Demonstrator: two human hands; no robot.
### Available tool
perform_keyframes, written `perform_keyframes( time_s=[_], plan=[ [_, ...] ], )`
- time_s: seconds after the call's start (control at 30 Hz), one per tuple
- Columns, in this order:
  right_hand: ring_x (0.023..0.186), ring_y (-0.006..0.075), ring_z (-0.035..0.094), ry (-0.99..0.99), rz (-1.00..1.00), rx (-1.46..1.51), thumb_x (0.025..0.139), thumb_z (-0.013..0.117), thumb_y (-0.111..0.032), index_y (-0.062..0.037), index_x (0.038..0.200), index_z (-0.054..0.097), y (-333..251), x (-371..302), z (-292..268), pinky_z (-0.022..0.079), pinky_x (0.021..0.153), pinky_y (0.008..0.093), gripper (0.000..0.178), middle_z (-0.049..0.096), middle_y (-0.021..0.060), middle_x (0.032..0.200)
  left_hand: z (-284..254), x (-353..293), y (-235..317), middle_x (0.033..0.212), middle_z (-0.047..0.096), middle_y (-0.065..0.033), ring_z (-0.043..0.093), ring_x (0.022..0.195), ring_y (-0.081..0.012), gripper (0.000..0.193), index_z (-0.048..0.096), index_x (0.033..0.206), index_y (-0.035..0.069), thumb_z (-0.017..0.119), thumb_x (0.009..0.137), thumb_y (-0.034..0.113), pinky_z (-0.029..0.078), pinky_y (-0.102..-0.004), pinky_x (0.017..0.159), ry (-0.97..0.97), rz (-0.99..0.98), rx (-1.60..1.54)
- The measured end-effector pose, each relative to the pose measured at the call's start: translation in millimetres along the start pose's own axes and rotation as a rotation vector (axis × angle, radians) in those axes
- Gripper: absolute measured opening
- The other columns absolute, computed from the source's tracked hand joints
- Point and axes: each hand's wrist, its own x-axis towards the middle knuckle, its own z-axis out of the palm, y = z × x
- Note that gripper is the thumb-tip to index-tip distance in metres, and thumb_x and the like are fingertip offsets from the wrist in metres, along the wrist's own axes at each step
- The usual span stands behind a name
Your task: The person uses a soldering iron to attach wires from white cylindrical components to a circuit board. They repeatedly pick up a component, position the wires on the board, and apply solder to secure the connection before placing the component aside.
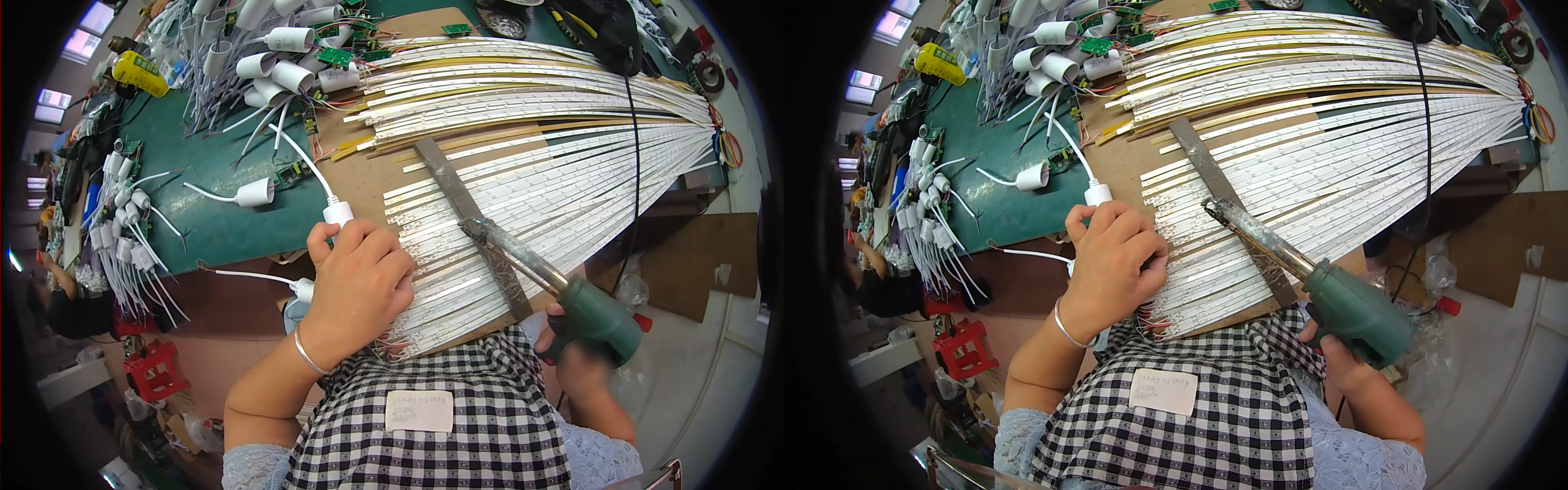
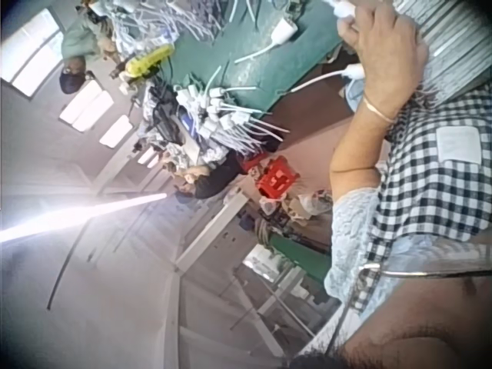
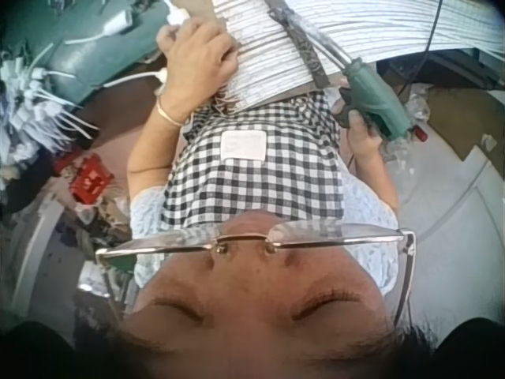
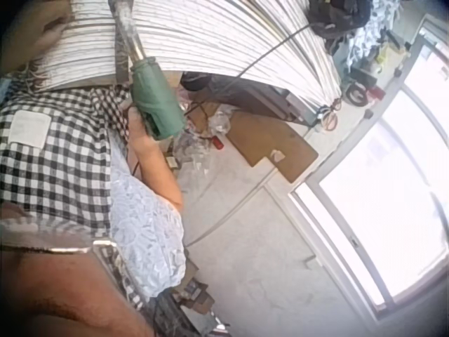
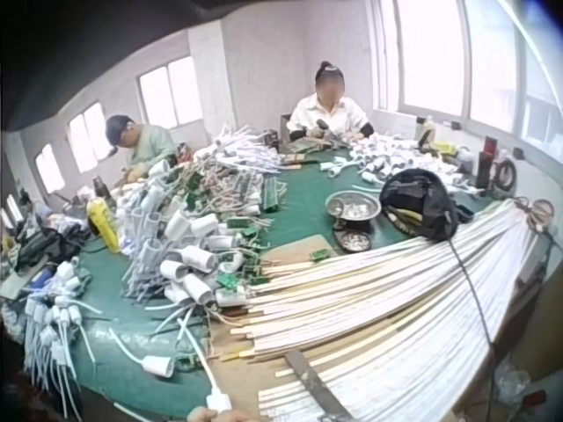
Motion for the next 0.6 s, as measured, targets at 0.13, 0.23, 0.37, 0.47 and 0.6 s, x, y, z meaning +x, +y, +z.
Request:
perform_keyframes(
  time_s=[0.13, 0.23, 0.37, 0.47, 0.6],
  plan=[
    [0.070, 0.0170, 0.061, -0.012, 0.002, -0.001, 0.092, 0.062, -0.037, 0.0082, 0.127, 0.048, 1.7, -0.6, -1.5, 0.047, 0.057, 0.0261, 0.059, 0.063, 0.0131, 0.100, 0.1, -0.4, 0.4, 0.091, 0.059, 0.0029, 0.053, 0.099, -0.0190, 0.009, 0.065, 0.073, 0.015, 0.072, 0.067, 0.013, 0.027, -0.0477, 0.092, 0.000, -0.004, 0.004],
    [0.069, 0.0165, 0.061, 0.040, 0.006, 0.014, 0.091, 0.063, -0.039, 0.0076, 0.127, 0.049, -1.7, 1.1, 4.6, 0.045, 0.056, 0.0250, 0.060, 0.063, 0.0126, 0.096, -0.4, -1.1, 1.0, 0.091, 0.059, 0.0028, 0.053, 0.099, -0.0192, 0.010, 0.065, 0.074, 0.015, 0.072, 0.067, 0.013, 0.027, -0.0480, 0.092, -0.004, -0.010, 0.009],
    [0.068, 0.0163, 0.061, -0.022, 0.056, 0.003, 0.090, 0.064, -0.041, 0.0067, 0.127, 0.049, -0.8, -1.4, -1.9, 0.046, 0.057, 0.0253, 0.062, 0.063, 0.0117, 0.094, 0.4, -1.7, 1.9, 0.086, 0.057, 0.0033, 0.054, 0.096, -0.0196, 0.014, 0.062, 0.074, 0.017, 0.072, 0.066, 0.011, 0.027, -0.0467, 0.092, 0.025, -0.005, 0.001],
    [0.069, 0.0163, 0.061, -0.024, 0.029, 0.000, 0.089, 0.064, -0.042, 0.0064, 0.126, 0.049, -2.4, 1.2, 2.3, 0.046, 0.058, 0.0258, 0.063, 0.063, 0.0112, 0.094, -1.5, -4.0, 1.4, 0.085, 0.057, 0.0040, 0.055, 0.097, -0.0195, 0.016, 0.063, 0.076, 0.018, 0.072, 0.066, 0.010, 0.026, -0.0463, 0.092, 0.035, 0.011, -0.001],
    [0.074, 0.0161, 0.061, -0.048, 0.058, -0.034, 0.090, 0.063, -0.042, 0.0055, 0.126, 0.049, -0.4, -3.2, 1.8, 0.047, 0.063, 0.0271, 0.062, 0.063, 0.0100, 0.093, -4.0, -11.6, -4.9, 0.087, 0.060, 0.0053, 0.056, 0.100, -0.0181, 0.018, 0.066, 0.082, 0.019, 0.074, 0.067, 0.013, 0.026, -0.0471, 0.094, 0.034, 0.092, 0.017]
  ],
)
